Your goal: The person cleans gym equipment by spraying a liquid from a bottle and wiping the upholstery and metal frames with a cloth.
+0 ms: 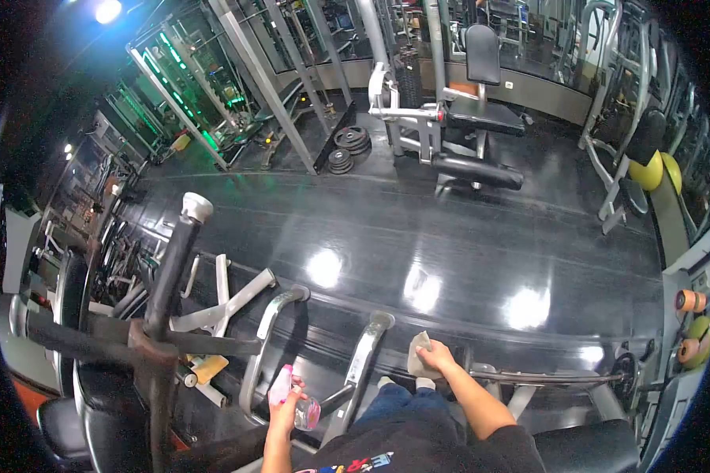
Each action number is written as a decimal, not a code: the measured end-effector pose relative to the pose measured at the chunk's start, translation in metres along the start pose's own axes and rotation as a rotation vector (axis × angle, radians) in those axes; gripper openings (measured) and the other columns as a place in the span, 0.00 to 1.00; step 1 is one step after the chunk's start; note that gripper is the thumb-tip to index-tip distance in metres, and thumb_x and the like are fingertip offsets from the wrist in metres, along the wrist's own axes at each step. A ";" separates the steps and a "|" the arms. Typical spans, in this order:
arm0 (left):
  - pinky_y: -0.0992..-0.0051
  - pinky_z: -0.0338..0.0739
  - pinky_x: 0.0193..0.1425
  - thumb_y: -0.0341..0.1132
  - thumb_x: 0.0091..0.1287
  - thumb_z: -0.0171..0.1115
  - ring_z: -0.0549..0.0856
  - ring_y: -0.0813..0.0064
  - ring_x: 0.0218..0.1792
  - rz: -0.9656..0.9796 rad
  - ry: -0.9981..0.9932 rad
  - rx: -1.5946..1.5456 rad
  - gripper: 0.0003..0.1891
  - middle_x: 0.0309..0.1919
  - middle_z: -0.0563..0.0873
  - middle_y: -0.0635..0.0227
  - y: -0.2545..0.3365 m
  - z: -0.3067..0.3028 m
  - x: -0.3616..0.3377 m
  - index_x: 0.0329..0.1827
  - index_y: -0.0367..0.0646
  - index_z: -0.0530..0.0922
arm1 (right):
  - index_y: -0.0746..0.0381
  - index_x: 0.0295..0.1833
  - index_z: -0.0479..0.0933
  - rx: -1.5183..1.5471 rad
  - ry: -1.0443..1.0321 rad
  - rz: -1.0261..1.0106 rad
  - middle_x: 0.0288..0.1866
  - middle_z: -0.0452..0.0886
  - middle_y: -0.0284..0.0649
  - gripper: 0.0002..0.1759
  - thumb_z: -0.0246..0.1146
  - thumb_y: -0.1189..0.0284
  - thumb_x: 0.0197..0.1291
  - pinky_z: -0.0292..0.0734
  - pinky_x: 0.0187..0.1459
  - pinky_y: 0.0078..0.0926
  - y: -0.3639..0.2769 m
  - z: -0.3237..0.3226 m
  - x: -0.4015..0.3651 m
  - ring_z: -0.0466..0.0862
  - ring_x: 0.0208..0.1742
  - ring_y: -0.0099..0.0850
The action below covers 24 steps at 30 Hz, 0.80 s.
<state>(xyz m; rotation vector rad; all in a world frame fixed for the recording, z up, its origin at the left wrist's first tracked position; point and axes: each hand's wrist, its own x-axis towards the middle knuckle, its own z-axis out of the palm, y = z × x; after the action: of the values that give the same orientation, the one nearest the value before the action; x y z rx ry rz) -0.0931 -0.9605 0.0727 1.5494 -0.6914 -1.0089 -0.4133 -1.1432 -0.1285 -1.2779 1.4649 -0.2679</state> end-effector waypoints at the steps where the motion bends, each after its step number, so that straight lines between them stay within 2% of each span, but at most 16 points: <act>1: 0.76 0.83 0.40 0.29 0.66 0.63 0.83 0.75 0.44 0.001 -0.002 0.002 0.23 0.48 0.81 0.63 0.000 -0.006 0.007 0.64 0.35 0.73 | 0.57 0.55 0.81 -0.001 -0.013 0.011 0.51 0.85 0.49 0.25 0.63 0.52 0.59 0.76 0.57 0.38 -0.009 0.006 0.004 0.84 0.55 0.43; 5: 0.76 0.80 0.37 0.35 0.67 0.64 0.82 0.79 0.31 -0.133 0.096 -0.139 0.18 0.41 0.84 0.65 -0.023 -0.028 0.033 0.58 0.37 0.76 | 0.56 0.57 0.80 -0.159 -0.058 -0.078 0.54 0.83 0.51 0.27 0.60 0.49 0.60 0.75 0.59 0.41 -0.047 0.046 0.026 0.81 0.58 0.47; 7: 0.76 0.80 0.36 0.36 0.68 0.64 0.83 0.80 0.32 -0.059 0.095 -0.024 0.17 0.42 0.84 0.65 -0.021 -0.021 0.036 0.56 0.37 0.77 | 0.57 0.57 0.79 -0.268 -0.131 -0.140 0.54 0.83 0.51 0.29 0.59 0.47 0.61 0.74 0.60 0.41 -0.055 0.070 0.046 0.80 0.59 0.48; 9: 0.76 0.80 0.35 0.35 0.68 0.65 0.84 0.80 0.34 0.020 0.097 -0.047 0.16 0.42 0.84 0.66 -0.029 -0.021 0.042 0.55 0.37 0.78 | 0.58 0.58 0.79 -0.282 -0.182 -0.176 0.54 0.83 0.51 0.28 0.60 0.49 0.61 0.74 0.59 0.39 -0.082 0.081 0.051 0.81 0.59 0.46; 13: 0.78 0.80 0.35 0.32 0.67 0.65 0.84 0.79 0.31 -0.024 0.213 -0.103 0.13 0.38 0.86 0.64 -0.032 -0.033 0.047 0.52 0.37 0.80 | 0.59 0.58 0.79 -0.221 -0.266 -0.183 0.52 0.84 0.50 0.26 0.59 0.51 0.63 0.75 0.56 0.38 -0.131 0.097 0.063 0.83 0.57 0.45; 15: 0.78 0.80 0.32 0.33 0.66 0.65 0.84 0.78 0.28 0.038 0.232 -0.037 0.14 0.37 0.86 0.62 -0.030 -0.033 0.049 0.51 0.34 0.80 | 0.58 0.59 0.78 -0.267 -0.264 -0.280 0.54 0.83 0.51 0.26 0.58 0.51 0.64 0.75 0.58 0.39 -0.151 0.113 0.079 0.82 0.58 0.47; 17: 0.77 0.81 0.32 0.33 0.66 0.66 0.84 0.78 0.28 0.003 0.215 0.012 0.14 0.36 0.86 0.62 -0.023 -0.036 0.051 0.50 0.33 0.80 | 0.59 0.56 0.78 -0.270 -0.257 -0.373 0.53 0.83 0.53 0.25 0.56 0.51 0.66 0.74 0.56 0.43 -0.181 0.120 0.083 0.81 0.57 0.51; 19: 0.76 0.82 0.32 0.32 0.66 0.64 0.85 0.78 0.28 0.052 0.264 -0.023 0.14 0.35 0.86 0.63 -0.029 -0.036 0.054 0.52 0.33 0.80 | 0.60 0.57 0.76 -0.286 -0.306 -0.463 0.52 0.83 0.54 0.24 0.54 0.53 0.68 0.74 0.56 0.43 -0.201 0.129 0.098 0.81 0.56 0.52; 21: 0.76 0.83 0.33 0.30 0.67 0.63 0.85 0.77 0.29 0.071 0.339 -0.072 0.14 0.36 0.86 0.63 -0.033 -0.038 0.059 0.53 0.33 0.80 | 0.61 0.56 0.76 -0.250 -0.394 -0.511 0.51 0.83 0.53 0.24 0.53 0.53 0.70 0.74 0.55 0.41 -0.220 0.134 0.114 0.82 0.55 0.48; 22: 0.76 0.84 0.33 0.30 0.67 0.62 0.86 0.77 0.32 0.050 0.322 -0.064 0.15 0.39 0.86 0.63 -0.032 -0.042 0.058 0.54 0.33 0.80 | 0.62 0.56 0.76 -0.237 -0.478 -0.461 0.50 0.84 0.51 0.25 0.52 0.52 0.71 0.73 0.55 0.39 -0.238 0.127 0.113 0.83 0.54 0.43; 23: 0.76 0.84 0.32 0.30 0.67 0.63 0.86 0.76 0.36 0.051 0.358 -0.065 0.15 0.39 0.87 0.62 -0.040 -0.044 0.064 0.55 0.33 0.79 | 0.62 0.56 0.76 -0.262 -0.509 -0.480 0.50 0.84 0.51 0.25 0.52 0.52 0.71 0.73 0.55 0.39 -0.244 0.126 0.123 0.83 0.54 0.43; 24: 0.75 0.83 0.34 0.33 0.68 0.64 0.85 0.77 0.36 0.004 0.411 -0.084 0.16 0.39 0.87 0.62 -0.043 -0.042 0.072 0.54 0.33 0.80 | 0.63 0.56 0.76 -0.220 -0.506 -0.487 0.49 0.84 0.48 0.25 0.53 0.52 0.71 0.73 0.55 0.36 -0.246 0.126 0.131 0.82 0.52 0.38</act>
<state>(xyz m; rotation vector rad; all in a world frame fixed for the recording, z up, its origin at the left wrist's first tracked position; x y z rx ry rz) -0.0261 -0.9925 0.0148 1.6141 -0.3594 -0.6754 -0.1497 -1.2849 -0.0643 -1.7258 0.7568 -0.0875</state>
